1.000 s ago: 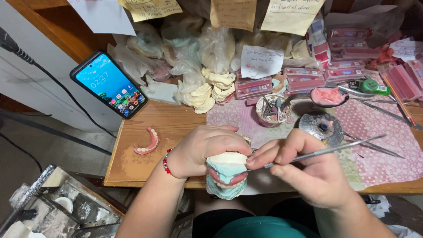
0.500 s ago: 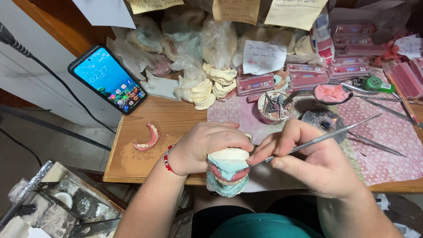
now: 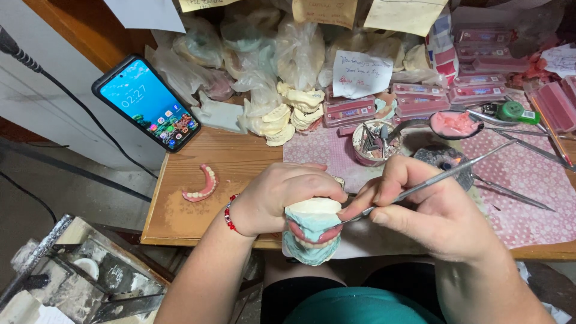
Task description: Shaping and refining a dental prosthesis model using a hand tool
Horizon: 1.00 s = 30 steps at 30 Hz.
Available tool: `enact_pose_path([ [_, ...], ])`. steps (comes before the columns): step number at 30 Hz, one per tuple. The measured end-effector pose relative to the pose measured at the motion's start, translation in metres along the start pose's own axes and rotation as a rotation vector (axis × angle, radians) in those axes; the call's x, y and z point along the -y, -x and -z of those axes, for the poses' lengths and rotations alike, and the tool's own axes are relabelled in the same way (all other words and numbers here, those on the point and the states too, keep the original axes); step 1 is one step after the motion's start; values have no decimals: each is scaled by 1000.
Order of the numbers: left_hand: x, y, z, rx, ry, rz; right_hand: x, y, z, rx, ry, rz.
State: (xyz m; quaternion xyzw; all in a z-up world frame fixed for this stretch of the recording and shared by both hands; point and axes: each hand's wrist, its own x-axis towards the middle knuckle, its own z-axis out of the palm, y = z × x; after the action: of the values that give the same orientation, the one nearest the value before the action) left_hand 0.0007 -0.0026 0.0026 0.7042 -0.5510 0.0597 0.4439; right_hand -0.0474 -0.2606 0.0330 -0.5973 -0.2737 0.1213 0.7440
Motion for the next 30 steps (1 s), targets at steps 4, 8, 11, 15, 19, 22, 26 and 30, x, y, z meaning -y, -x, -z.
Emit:
enact_pose_path([
  [4, -3, -2, 1, 4, 33, 23, -5, 4, -1, -22, -18, 13],
  [8, -3, -3, 2, 8, 2, 16, -4, 12, -6, -95, 69, 56],
  [11, 1, 0, 2, 6, -16, 21, -8, 21, -12, -195, 48, 129],
  [15, 2, 3, 2, 12, -12, 40, -8, 23, -22, -245, 43, 210],
  [19, 1, 2, 3, 20, -45, 50, 1, 16, -28, -180, 129, 232],
  [22, -1, 2, 4, 26, -26, 56, 5, 13, -31, -141, 191, 222],
  [26, 0, 3, 4, 35, -25, 57, 11, 9, -34, -135, 263, 199],
  [30, 1, 3, 3, 31, -28, 52, 17, 7, -34, -112, 345, 168],
])
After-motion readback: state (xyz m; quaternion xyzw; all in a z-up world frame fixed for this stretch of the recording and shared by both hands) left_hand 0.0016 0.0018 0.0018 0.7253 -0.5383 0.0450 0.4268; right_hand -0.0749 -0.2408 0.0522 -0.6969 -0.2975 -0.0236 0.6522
